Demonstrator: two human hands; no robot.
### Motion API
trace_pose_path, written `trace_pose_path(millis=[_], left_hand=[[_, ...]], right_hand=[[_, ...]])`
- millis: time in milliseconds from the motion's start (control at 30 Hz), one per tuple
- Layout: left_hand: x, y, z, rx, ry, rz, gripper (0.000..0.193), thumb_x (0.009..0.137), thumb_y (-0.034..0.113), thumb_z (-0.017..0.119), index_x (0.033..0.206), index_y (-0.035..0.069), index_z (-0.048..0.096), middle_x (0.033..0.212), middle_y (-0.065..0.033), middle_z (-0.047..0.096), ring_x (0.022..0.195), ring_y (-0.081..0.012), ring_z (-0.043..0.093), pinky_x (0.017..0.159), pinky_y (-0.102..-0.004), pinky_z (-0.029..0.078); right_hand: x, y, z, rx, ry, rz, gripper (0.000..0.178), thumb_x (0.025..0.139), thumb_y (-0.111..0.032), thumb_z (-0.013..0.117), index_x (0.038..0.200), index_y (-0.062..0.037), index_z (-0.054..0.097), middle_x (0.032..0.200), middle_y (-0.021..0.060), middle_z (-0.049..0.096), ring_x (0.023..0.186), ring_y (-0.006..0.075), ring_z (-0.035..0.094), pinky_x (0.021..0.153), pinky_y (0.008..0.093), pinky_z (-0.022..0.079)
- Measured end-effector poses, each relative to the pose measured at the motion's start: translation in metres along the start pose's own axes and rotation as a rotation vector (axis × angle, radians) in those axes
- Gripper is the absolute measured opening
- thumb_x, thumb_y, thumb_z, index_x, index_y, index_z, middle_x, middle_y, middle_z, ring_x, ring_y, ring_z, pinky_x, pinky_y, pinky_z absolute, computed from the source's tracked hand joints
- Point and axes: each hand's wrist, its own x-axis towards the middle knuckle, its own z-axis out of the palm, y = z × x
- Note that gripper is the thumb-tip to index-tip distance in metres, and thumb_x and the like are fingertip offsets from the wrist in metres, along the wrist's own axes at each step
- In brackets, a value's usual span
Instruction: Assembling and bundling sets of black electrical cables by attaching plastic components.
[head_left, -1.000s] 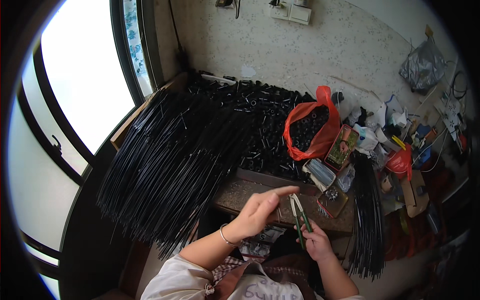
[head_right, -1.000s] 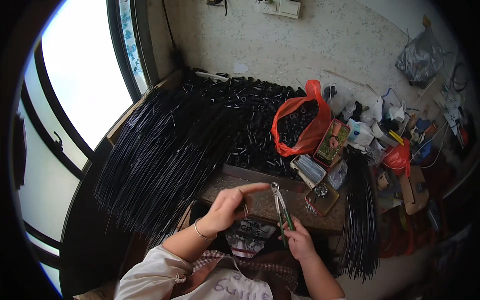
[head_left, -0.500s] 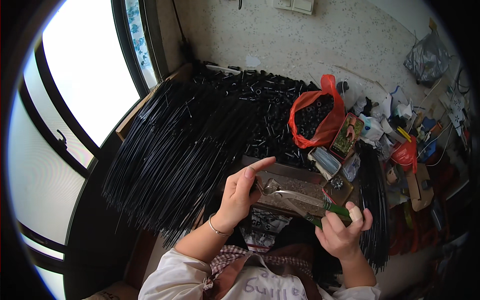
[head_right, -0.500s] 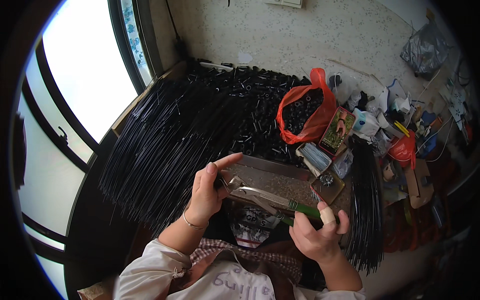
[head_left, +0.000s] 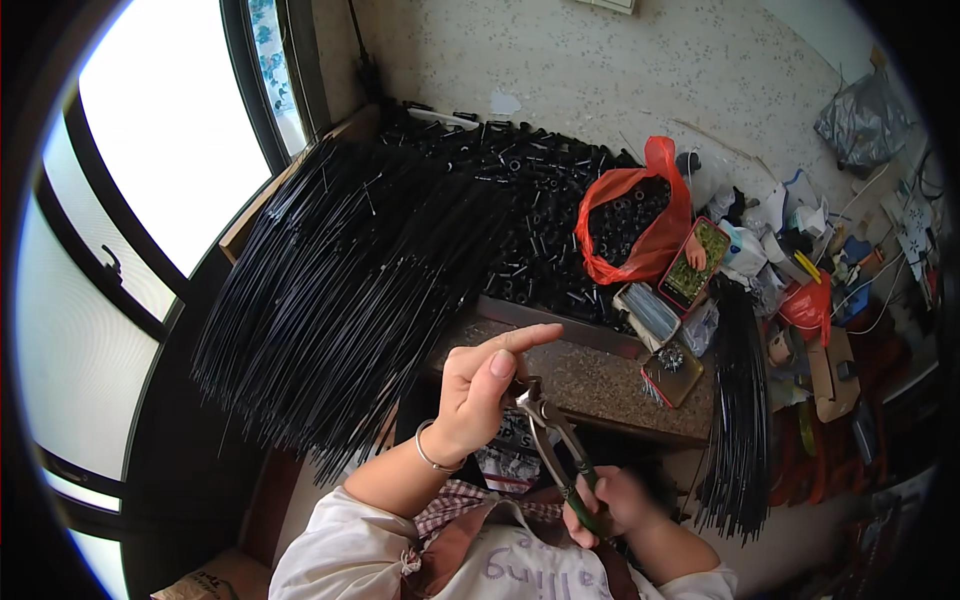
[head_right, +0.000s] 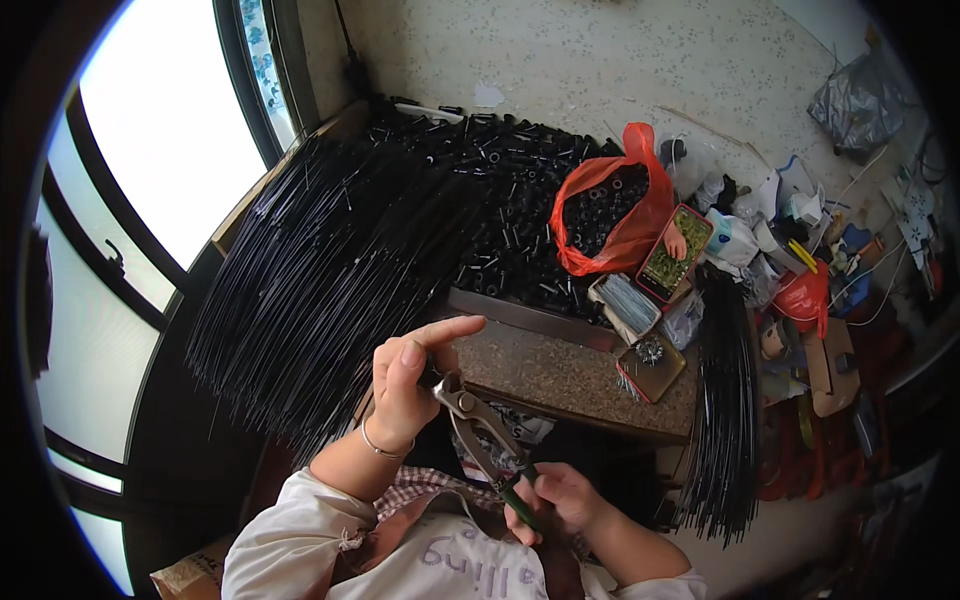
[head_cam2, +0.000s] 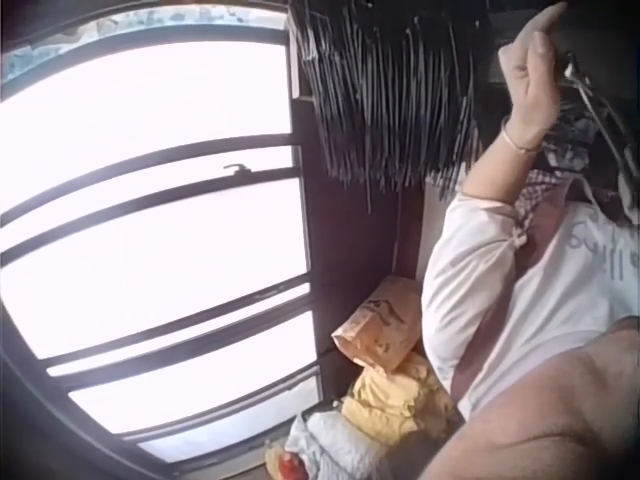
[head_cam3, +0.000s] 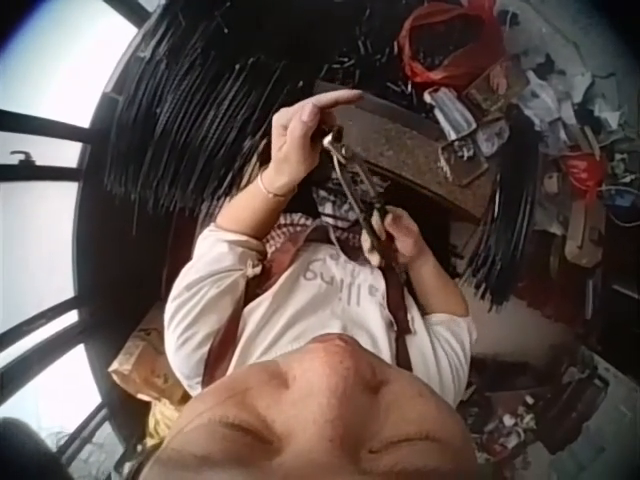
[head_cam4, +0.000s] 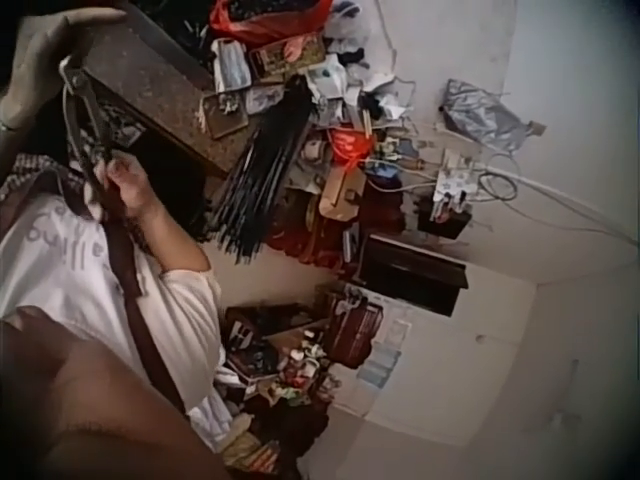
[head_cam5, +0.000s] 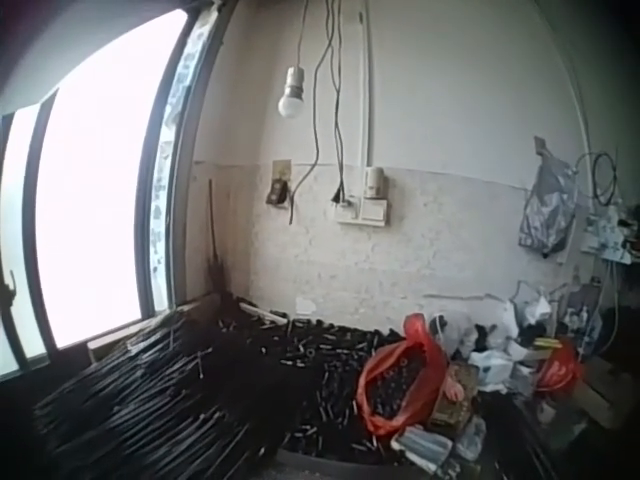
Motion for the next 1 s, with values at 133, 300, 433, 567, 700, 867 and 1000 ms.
trace_pose_path(millis=[133, 300, 433, 567, 700, 867, 1000], left_hand=[[-0.005, -0.007, -0.004, 0.027, -0.044, -0.045, 0.035, 0.078, 0.023, 0.037, 0.096, -0.003, 0.050, 0.045, 0.0033, 0.035, 0.042, -0.0018, 0.031, 0.040, -0.0165, 0.024], [0.000, -0.002, -0.007, 0.030, 0.071, 0.003, 0.030, 0.075, 0.015, 0.045, 0.098, -0.003, 0.048, 0.054, 0.0023, 0.046, 0.047, -0.0016, 0.037, 0.046, -0.0137, 0.030], [0.005, 0.001, -0.009, 0.111, 0.164, -0.006, 0.029, 0.071, 0.013, 0.051, 0.095, -0.004, 0.050, 0.057, 0.0010, 0.049, 0.052, -0.0025, 0.042, 0.049, -0.0143, 0.033], [0.006, 0.000, -0.006, 0.161, -0.030, -0.077, 0.032, 0.066, 0.015, 0.057, 0.092, -0.002, 0.052, 0.056, -0.0011, 0.051, 0.053, -0.0027, 0.045, 0.049, -0.0152, 0.035], [0.008, -0.006, -0.004, 0.292, -0.014, 0.039, 0.057, 0.051, 0.026, 0.070, 0.095, -0.003, 0.049, 0.049, 0.0048, 0.041, 0.043, -0.0010, 0.034, 0.041, -0.0148, 0.024], [0.014, -0.016, -0.003, 0.119, 0.012, 0.096, 0.073, 0.043, 0.043, 0.072, 0.096, -0.002, 0.050, 0.051, 0.0039, 0.043, 0.048, -0.0016, 0.038, 0.042, -0.0152, 0.027], [0.010, -0.011, 0.005, 0.191, -0.044, 0.081, 0.075, 0.041, 0.046, 0.072, 0.095, -0.001, 0.050, 0.050, 0.0029, 0.044, 0.046, -0.0020, 0.038, 0.043, -0.0149, 0.029]], right_hand=[[0.019, 0.000, -0.006, -0.512, -0.025, 0.118, 0.032, 0.067, -0.018, 0.059, 0.088, -0.0019, 0.043, 0.058, 0.0087, 0.051, 0.048, 0.0128, 0.049, 0.043, 0.0221, 0.039], [0.020, -0.015, 0.020, -1.337, 0.416, -0.377, 0.041, 0.060, -0.002, 0.057, 0.096, 0.0009, 0.039, 0.069, 0.0065, 0.051, 0.052, 0.0115, 0.048, 0.049, 0.0225, 0.040], [0.009, -0.020, 0.034, -0.963, 0.335, -0.092, 0.012, 0.071, -0.003, 0.051, 0.079, 0.0035, 0.045, 0.061, 0.0114, 0.053, 0.047, 0.0159, 0.050, 0.045, 0.0264, 0.042], [0.020, -0.021, 0.018, -1.172, 0.307, -0.132, 0.027, 0.064, -0.009, 0.058, 0.085, 0.0014, 0.044, 0.061, 0.0080, 0.051, 0.049, 0.0136, 0.049, 0.045, 0.0244, 0.040], [0.028, -0.018, 0.001, -1.749, 0.573, -0.697, 0.045, 0.055, -0.005, 0.058, 0.097, -0.0032, 0.039, 0.064, 0.0080, 0.049, 0.053, 0.0177, 0.050, 0.052, 0.0306, 0.040], [0.005, -0.028, 0.010, -1.475, 0.403, -0.296, 0.017, 0.066, -0.007, 0.054, 0.078, 0.0035, 0.049, 0.060, 0.0117, 0.052, 0.048, 0.0203, 0.052, 0.047, 0.0281, 0.041], [0.017, -0.017, 0.002, -0.720, 0.152, 0.116, 0.018, 0.069, -0.009, 0.055, 0.080, 0.0020, 0.047, 0.058, 0.0077, 0.052, 0.047, 0.0150, 0.051, 0.045, 0.0240, 0.040]])
